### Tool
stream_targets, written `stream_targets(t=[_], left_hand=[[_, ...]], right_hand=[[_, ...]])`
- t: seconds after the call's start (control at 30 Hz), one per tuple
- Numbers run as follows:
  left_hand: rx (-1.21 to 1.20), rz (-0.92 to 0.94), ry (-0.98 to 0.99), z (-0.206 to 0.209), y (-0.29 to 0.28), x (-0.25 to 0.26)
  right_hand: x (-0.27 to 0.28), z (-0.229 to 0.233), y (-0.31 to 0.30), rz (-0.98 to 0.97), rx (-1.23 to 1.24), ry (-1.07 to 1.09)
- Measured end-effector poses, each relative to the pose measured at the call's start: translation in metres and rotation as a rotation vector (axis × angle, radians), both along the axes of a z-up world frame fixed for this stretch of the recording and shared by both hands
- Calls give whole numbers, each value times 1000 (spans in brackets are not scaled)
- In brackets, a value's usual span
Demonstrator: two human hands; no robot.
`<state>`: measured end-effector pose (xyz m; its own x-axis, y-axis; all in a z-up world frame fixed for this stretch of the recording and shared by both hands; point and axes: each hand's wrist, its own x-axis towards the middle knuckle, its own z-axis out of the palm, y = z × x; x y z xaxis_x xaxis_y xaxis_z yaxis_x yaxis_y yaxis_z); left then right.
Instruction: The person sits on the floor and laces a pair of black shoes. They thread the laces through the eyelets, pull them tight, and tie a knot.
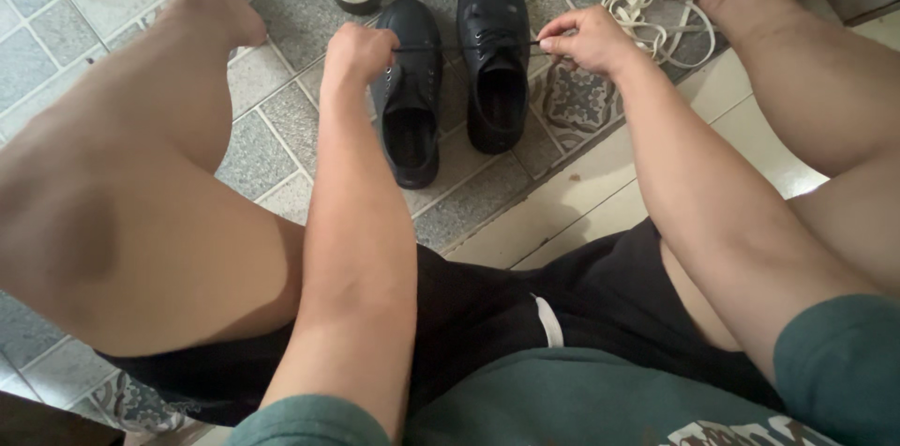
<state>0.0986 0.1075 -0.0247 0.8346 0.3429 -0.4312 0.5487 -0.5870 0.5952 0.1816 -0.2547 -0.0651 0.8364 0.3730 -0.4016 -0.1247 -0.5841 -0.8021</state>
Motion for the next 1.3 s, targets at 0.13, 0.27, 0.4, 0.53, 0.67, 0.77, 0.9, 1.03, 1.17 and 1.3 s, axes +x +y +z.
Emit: stream_targets(t=[0.13,0.27,0.4,0.53,0.67,0.77,0.9,1.03,1.17,1.3], left_hand=[[421,136,-265,26,-28,-11],[298,-41,-17,42,-85,-2],[86,-70,74,19,-121,-4],[41,16,-13,-25,-125,13],[-382,200,-148,-61,-124,38],[-908,415,-179,-71,-121,46],[-903,458,-224,-62,-112,40],[-273,-4,-220,-42,-110,34],[141,-371,-315,-21,-112,33],[284,-514,-187,-4,-117,36]], right_hand=[[-2,-5,9,256,48,-1121],[-11,-3,31,-305,-74,-81],[-21,-4,55,-345,-74,210],[-23,-4,67,-414,133,154],[-18,-8,66,-447,310,183],[-19,-12,60,-499,498,327],[-21,-15,54,-560,716,466],[-21,-17,57,-606,665,392],[-21,-17,61,-418,507,108],[-19,-13,61,-207,325,-157]])
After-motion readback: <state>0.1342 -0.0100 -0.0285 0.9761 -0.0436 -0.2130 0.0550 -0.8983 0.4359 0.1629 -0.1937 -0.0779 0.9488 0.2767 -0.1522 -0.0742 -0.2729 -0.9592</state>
